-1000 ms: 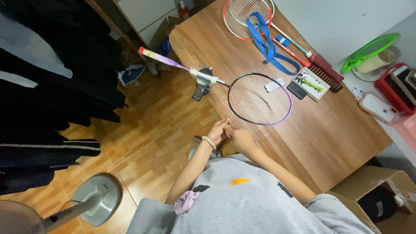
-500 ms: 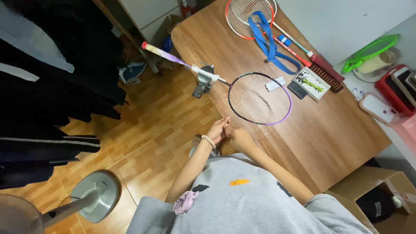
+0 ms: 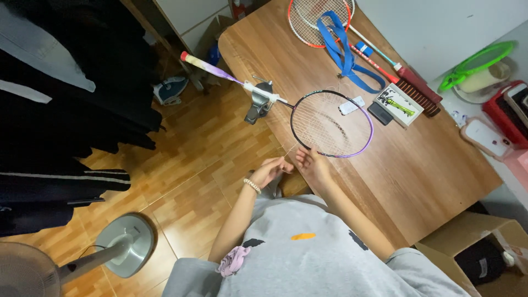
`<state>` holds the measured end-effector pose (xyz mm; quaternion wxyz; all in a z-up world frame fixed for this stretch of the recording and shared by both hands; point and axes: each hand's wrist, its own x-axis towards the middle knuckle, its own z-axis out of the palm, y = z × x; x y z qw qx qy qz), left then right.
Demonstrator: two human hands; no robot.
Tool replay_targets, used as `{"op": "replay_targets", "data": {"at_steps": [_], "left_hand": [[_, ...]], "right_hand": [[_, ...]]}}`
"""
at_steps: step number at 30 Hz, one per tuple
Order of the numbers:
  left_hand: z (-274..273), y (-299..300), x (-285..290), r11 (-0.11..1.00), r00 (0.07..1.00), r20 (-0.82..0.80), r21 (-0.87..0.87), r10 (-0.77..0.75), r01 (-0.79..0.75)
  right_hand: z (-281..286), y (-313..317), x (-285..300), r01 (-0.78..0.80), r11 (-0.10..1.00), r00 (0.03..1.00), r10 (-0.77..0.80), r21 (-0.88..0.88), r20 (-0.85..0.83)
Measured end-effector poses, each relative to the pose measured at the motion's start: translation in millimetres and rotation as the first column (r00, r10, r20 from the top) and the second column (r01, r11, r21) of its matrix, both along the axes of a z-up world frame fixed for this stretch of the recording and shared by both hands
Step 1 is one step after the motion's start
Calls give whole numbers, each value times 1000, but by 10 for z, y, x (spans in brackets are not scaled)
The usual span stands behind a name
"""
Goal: The person is stringing a badminton racket that is clamped in a vise on a wooden table. They handle a blue stringing tool and a white string, threading the string through the racket frame and pulling it tight.
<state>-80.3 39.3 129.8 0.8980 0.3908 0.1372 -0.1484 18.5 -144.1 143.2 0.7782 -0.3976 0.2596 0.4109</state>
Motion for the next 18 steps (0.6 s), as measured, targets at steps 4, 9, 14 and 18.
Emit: {"op": "replay_targets", "data": {"at_steps": [4, 9, 14, 18], "left_hand": [[-338, -47, 33, 925, 977, 206, -357, -55, 128], [-449, -91, 231, 522, 961, 222, -846, 163, 106], [-225, -46, 451, 801, 824, 7, -237, 567, -549], [-838, 57, 265, 720, 866, 125, 505, 485, -476]], "right_hand": [[-572, -89, 64, 47, 999, 991, -47, 4, 123], [-577, -78, 51, 8, 998, 985, 3, -67, 174], [-470, -56, 13, -5, 990, 971, 39, -144, 237], [-569, -49, -14, 51, 996, 972, -33, -74, 232]]}}
